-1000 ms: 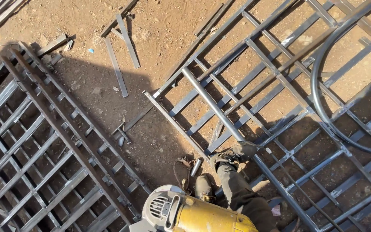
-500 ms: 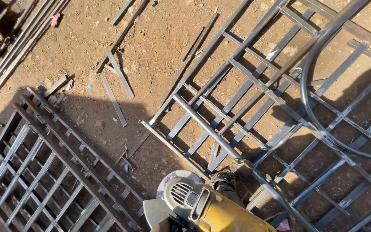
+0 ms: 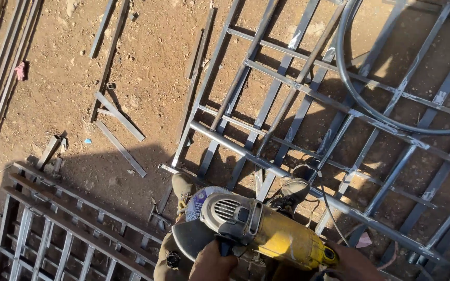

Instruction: Using a handheld angle grinder to smooth out welded joints on a metal gate frame.

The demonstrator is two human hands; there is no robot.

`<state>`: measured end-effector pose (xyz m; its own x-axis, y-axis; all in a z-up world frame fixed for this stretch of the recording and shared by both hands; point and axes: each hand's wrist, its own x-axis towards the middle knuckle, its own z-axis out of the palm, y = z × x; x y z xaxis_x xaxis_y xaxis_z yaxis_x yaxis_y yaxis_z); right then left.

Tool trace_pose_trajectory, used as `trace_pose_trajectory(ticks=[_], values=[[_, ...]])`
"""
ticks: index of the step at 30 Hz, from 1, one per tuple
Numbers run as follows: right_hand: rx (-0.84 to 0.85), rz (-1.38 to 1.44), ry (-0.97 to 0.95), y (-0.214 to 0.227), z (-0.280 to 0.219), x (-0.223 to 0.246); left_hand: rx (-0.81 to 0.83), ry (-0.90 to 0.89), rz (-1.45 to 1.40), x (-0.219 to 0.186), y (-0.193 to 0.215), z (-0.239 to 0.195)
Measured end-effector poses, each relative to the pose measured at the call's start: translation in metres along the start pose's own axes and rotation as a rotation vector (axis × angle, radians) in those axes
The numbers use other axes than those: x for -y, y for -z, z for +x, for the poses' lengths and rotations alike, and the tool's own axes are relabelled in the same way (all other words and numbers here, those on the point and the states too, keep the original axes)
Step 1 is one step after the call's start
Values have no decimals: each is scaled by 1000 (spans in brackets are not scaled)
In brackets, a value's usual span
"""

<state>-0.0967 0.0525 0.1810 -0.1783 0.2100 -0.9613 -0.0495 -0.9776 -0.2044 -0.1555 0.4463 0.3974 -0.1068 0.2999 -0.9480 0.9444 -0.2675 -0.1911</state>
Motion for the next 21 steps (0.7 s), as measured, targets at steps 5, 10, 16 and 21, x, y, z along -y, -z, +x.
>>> trace_pose_trajectory(ticks=[5, 10, 16, 21], values=[[-232, -25, -54, 1, 9, 80, 36, -76, 71, -3, 29, 86], [-22, -68, -24, 19, 101, 141, 189, -118, 188, -9, 81, 202], [-432, -48, -118, 81, 215, 301, 161, -186, 47, 25, 95, 313], [-636, -99, -9, 109, 357, 353, 230, 76, 201, 37, 115, 353]])
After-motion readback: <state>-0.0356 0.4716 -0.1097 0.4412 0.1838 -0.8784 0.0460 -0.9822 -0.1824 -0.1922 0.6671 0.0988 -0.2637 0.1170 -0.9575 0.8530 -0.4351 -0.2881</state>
